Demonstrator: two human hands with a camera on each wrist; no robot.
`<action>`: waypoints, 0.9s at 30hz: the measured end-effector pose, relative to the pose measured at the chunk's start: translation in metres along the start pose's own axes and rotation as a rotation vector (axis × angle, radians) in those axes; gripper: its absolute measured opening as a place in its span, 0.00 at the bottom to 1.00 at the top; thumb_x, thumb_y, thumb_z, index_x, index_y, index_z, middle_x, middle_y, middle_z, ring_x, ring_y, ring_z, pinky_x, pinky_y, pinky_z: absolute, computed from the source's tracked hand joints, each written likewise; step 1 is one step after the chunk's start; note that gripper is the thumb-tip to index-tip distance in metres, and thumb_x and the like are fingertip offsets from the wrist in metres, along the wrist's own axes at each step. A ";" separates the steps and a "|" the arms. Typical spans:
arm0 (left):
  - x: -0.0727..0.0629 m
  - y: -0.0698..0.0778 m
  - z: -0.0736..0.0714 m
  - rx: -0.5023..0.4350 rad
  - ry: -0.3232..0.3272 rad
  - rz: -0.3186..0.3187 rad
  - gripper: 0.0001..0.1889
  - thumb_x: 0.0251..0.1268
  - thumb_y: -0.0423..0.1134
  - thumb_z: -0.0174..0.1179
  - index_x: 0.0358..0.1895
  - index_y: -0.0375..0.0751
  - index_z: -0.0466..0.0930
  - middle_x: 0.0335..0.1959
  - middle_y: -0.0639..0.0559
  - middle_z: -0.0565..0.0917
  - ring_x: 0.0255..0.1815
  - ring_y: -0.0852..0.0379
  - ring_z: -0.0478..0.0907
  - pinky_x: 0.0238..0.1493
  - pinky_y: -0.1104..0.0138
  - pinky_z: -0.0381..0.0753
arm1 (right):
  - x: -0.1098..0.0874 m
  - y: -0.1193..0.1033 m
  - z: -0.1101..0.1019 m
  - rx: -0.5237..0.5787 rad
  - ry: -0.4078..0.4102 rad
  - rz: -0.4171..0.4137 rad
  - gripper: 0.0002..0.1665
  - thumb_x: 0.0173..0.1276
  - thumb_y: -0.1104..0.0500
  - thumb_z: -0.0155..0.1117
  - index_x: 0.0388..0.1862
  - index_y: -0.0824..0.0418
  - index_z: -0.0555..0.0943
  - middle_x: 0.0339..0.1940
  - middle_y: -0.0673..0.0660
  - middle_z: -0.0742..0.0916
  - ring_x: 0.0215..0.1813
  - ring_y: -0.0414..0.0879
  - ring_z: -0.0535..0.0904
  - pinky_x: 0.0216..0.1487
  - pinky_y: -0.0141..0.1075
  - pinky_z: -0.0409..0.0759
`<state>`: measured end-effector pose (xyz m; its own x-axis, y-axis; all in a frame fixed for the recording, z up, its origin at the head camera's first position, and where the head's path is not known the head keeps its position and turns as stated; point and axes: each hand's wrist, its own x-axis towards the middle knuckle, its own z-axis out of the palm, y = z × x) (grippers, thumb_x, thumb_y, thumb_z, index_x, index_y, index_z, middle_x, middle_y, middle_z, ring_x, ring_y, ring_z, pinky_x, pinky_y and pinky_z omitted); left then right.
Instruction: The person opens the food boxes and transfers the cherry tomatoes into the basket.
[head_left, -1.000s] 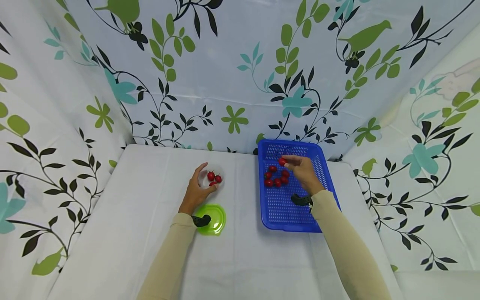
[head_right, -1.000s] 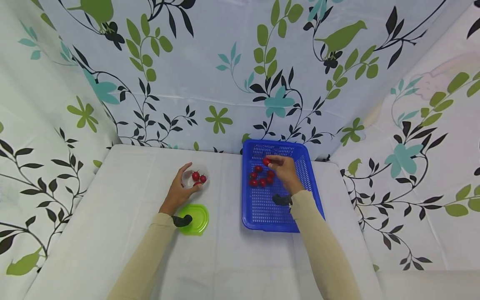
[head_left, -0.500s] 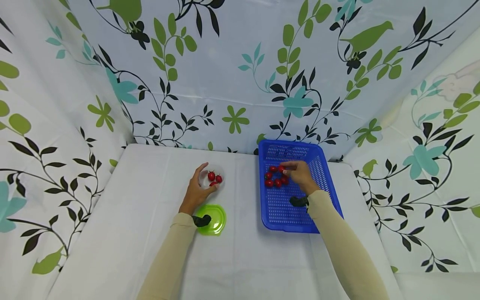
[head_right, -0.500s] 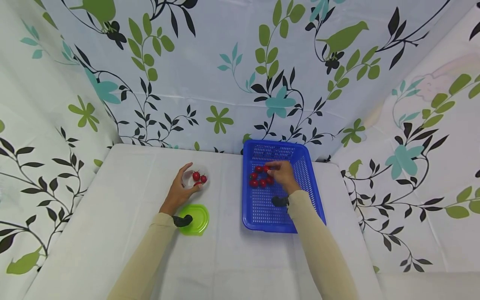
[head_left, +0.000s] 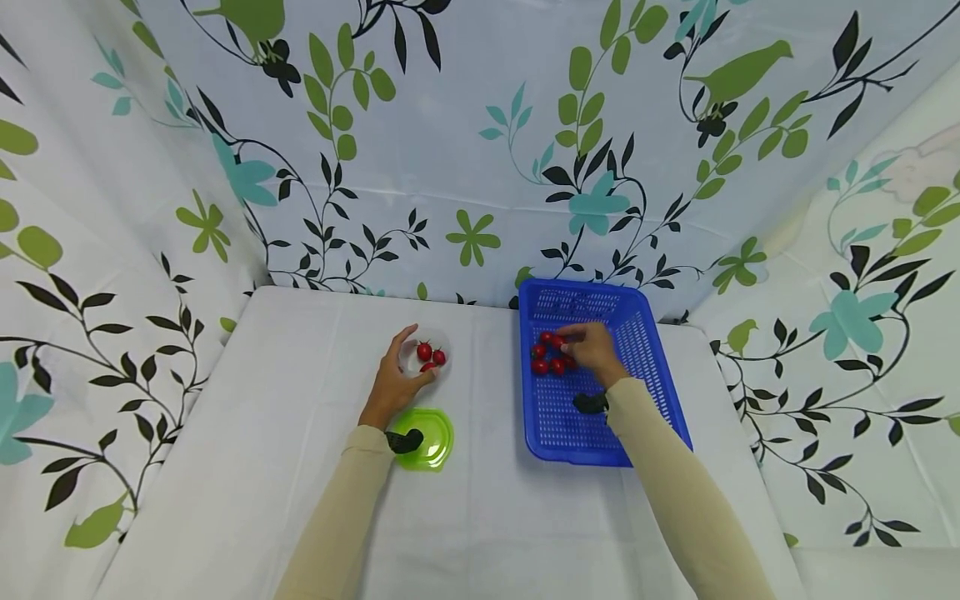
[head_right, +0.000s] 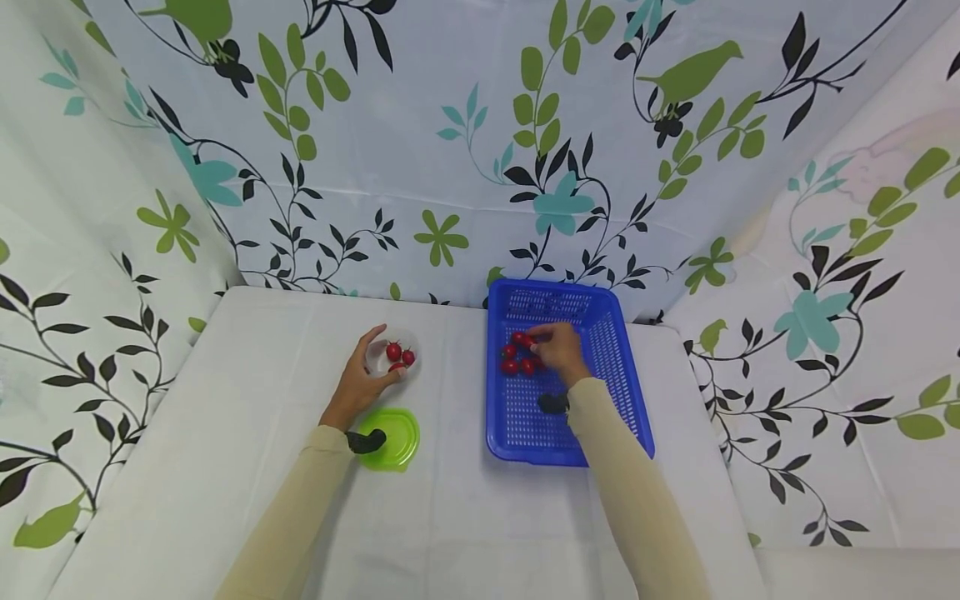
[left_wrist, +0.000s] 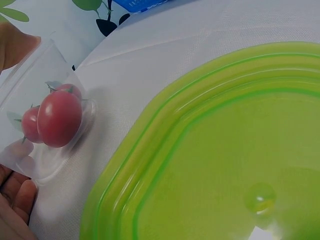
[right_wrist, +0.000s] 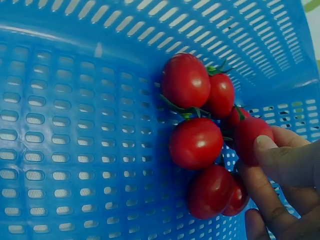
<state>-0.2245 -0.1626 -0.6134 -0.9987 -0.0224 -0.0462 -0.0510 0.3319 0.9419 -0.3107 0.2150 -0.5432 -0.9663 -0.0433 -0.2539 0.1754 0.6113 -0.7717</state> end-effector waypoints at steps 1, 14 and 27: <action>0.000 0.000 0.000 -0.002 0.001 0.003 0.49 0.65 0.42 0.75 0.85 0.63 0.56 0.85 0.41 0.62 0.89 0.39 0.50 0.85 0.35 0.49 | 0.000 -0.001 0.000 -0.015 0.005 -0.005 0.22 0.71 0.72 0.65 0.61 0.62 0.88 0.63 0.66 0.87 0.63 0.60 0.84 0.66 0.53 0.85; -0.001 0.003 0.000 -0.008 -0.006 0.001 0.49 0.65 0.42 0.75 0.85 0.59 0.55 0.85 0.40 0.62 0.89 0.38 0.50 0.85 0.35 0.49 | 0.002 -0.002 0.014 -0.136 0.087 -0.019 0.21 0.64 0.73 0.70 0.55 0.62 0.91 0.53 0.65 0.92 0.51 0.56 0.89 0.51 0.46 0.89; 0.001 0.000 0.001 -0.017 0.005 0.001 0.49 0.65 0.42 0.76 0.85 0.60 0.56 0.84 0.41 0.63 0.88 0.39 0.52 0.85 0.36 0.50 | -0.002 -0.006 0.013 -0.149 0.090 -0.016 0.19 0.67 0.72 0.69 0.56 0.63 0.90 0.55 0.66 0.91 0.50 0.56 0.90 0.53 0.47 0.90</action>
<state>-0.2253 -0.1615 -0.6133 -0.9987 -0.0265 -0.0434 -0.0495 0.3160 0.9475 -0.3075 0.2013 -0.5457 -0.9828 0.0132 -0.1842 0.1369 0.7215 -0.6787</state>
